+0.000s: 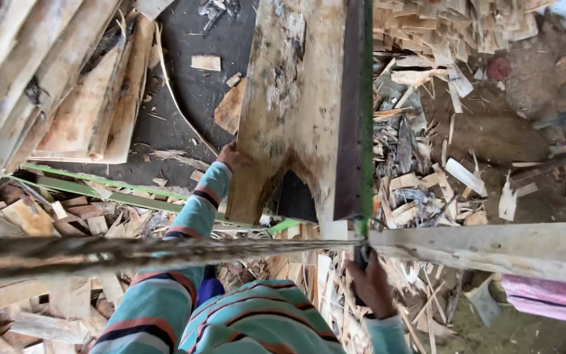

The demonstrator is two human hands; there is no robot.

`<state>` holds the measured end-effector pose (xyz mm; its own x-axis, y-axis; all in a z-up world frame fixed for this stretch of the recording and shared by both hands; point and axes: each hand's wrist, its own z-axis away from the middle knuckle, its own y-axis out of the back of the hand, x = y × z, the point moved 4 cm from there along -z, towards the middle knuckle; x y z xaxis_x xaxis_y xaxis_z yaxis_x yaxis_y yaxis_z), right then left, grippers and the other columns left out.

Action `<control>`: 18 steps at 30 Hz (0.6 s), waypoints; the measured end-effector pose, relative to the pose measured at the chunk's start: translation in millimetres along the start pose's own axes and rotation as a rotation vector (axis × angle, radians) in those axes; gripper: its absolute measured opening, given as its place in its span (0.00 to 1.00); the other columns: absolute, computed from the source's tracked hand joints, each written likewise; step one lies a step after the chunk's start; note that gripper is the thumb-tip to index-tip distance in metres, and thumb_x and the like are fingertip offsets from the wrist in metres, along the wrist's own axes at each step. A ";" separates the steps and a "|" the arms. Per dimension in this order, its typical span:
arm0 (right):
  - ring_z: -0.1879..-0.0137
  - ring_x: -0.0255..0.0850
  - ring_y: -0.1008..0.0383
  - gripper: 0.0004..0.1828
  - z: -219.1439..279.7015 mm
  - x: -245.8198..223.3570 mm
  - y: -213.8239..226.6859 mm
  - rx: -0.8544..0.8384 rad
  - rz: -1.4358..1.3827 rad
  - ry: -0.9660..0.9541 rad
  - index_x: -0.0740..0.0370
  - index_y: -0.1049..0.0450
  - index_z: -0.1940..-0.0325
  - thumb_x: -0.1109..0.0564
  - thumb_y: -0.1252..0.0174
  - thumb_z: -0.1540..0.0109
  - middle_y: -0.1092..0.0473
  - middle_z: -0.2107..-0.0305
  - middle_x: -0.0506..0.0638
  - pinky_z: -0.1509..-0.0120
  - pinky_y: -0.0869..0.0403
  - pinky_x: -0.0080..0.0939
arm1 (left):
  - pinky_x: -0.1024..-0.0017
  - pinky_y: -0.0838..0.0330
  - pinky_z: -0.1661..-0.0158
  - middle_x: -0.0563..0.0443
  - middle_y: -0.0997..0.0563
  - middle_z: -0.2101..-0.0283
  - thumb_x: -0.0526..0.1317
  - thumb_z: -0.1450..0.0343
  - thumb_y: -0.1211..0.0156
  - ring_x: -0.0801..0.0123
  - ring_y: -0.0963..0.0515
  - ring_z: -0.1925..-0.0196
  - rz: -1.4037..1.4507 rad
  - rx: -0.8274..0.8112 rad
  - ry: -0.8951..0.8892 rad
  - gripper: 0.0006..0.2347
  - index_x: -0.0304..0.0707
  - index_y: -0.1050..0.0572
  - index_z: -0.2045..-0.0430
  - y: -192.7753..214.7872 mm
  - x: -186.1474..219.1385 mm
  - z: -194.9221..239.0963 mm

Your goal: The recorder is using a manual lever-action guillotine cutter to trim and process wood veneer sheets.

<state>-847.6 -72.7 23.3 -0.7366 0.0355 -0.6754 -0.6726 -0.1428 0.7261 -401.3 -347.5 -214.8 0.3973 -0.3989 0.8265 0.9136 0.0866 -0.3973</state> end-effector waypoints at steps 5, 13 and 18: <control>0.81 0.38 0.34 0.16 18.6 -62.3 86.8 -0.131 -0.322 -0.434 0.60 0.36 0.54 0.52 0.40 0.38 0.35 0.79 0.50 0.81 0.30 0.40 | 0.51 0.16 0.56 0.32 0.15 0.56 0.30 0.44 0.29 0.44 0.15 0.59 0.467 -0.173 0.104 0.27 0.31 0.27 0.48 7.3 -25.3 -7.2; 0.73 0.42 0.32 0.29 5.9 107.5 -87.7 0.025 -0.090 -0.400 0.53 0.36 0.37 0.50 0.36 0.41 0.30 0.71 0.53 0.73 0.32 0.42 | 0.56 0.20 0.50 0.37 0.16 0.50 0.25 0.41 0.25 0.51 0.17 0.51 -0.314 -0.013 -0.093 0.28 0.26 0.28 0.45 20.5 -30.9 -16.4; 0.57 0.45 0.28 0.33 -11.8 174.6 -144.1 0.139 -0.495 -0.034 0.71 0.41 0.38 0.57 0.34 0.41 0.29 0.58 0.57 0.61 0.28 0.45 | 0.38 0.19 0.67 0.29 0.14 0.56 0.40 0.48 0.26 0.32 0.16 0.60 0.647 -0.168 0.234 0.28 0.32 0.25 0.52 41.3 -46.2 -66.9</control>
<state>-878.4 -57.6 -200.8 -0.3275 0.0985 -0.9397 -0.9428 0.0318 0.3319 -387.7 -386.5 -296.1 0.8094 -0.5022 0.3043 0.4675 0.2376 -0.8515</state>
